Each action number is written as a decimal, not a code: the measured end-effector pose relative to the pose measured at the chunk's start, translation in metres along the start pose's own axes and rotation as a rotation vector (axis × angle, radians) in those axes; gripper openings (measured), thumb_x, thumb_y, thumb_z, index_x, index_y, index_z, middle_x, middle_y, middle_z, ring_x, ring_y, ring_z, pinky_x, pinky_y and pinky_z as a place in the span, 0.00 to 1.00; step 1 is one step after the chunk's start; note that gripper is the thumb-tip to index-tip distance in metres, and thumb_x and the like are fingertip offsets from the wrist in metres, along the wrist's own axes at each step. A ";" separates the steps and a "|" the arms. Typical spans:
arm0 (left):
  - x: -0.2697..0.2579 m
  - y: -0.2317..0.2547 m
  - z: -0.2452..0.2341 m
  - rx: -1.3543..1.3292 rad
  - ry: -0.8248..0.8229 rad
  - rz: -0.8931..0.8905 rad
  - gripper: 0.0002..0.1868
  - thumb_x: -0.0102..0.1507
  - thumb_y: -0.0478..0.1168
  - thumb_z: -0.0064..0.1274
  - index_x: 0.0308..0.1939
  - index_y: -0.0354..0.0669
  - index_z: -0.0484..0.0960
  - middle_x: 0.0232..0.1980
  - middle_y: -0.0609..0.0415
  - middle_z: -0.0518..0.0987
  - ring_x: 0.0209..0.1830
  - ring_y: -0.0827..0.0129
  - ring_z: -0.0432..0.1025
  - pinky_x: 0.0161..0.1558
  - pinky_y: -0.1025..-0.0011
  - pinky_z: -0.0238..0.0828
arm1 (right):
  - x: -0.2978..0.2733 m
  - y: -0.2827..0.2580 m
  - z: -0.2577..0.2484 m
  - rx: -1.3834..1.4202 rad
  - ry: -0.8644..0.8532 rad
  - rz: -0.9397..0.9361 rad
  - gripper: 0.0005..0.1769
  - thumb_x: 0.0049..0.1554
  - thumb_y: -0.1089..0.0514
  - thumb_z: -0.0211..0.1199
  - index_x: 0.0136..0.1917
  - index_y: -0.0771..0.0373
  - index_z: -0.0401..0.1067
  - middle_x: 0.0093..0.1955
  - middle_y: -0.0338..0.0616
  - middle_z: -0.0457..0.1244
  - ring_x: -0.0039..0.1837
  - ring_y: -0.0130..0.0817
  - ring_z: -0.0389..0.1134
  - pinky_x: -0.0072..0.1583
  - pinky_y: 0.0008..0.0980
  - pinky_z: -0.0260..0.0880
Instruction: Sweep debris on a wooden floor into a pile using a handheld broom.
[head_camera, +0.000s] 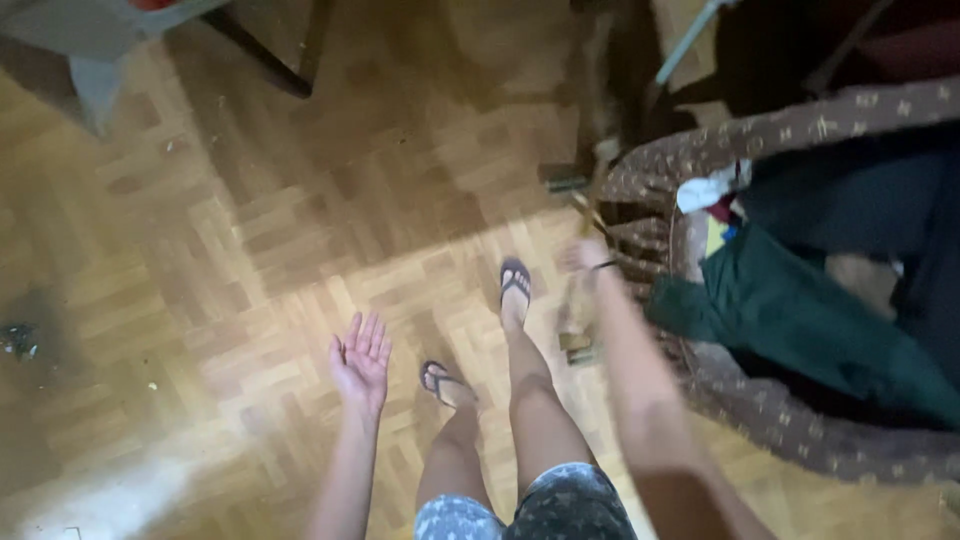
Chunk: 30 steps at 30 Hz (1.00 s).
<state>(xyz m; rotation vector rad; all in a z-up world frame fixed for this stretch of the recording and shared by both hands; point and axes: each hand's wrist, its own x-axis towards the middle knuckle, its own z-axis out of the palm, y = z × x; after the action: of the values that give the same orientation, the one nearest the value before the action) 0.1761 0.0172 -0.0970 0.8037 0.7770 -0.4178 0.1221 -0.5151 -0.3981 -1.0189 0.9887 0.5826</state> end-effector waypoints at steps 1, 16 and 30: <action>0.010 -0.007 0.008 -0.003 0.008 0.002 0.39 0.69 0.63 0.32 0.77 0.43 0.61 0.77 0.44 0.66 0.74 0.59 0.63 0.68 0.61 0.61 | -0.015 0.021 0.031 -0.004 -0.004 0.006 0.23 0.63 0.48 0.41 0.51 0.63 0.74 0.44 0.46 0.72 0.43 0.41 0.74 0.49 0.44 0.74; 0.090 -0.055 0.240 0.049 -0.186 -0.032 0.38 0.70 0.63 0.31 0.76 0.43 0.62 0.77 0.46 0.67 0.75 0.59 0.63 0.71 0.59 0.58 | -0.211 -0.105 0.095 0.159 -0.204 0.342 0.09 0.61 0.54 0.64 0.39 0.53 0.70 0.29 0.25 0.56 0.26 0.15 0.53 0.26 0.19 0.51; 0.118 -0.097 0.276 0.064 -0.205 -0.113 0.38 0.70 0.63 0.34 0.76 0.44 0.63 0.77 0.46 0.67 0.74 0.59 0.64 0.68 0.63 0.62 | -0.199 -0.062 0.120 0.059 0.256 0.217 0.17 0.64 0.55 0.53 0.34 0.61 0.64 0.24 0.44 0.57 0.21 0.35 0.57 0.24 0.34 0.48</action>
<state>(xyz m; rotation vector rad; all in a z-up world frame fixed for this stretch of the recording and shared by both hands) 0.3209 -0.2633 -0.1097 0.7655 0.6213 -0.6189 0.1271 -0.4271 -0.1738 -0.9553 1.3472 0.6058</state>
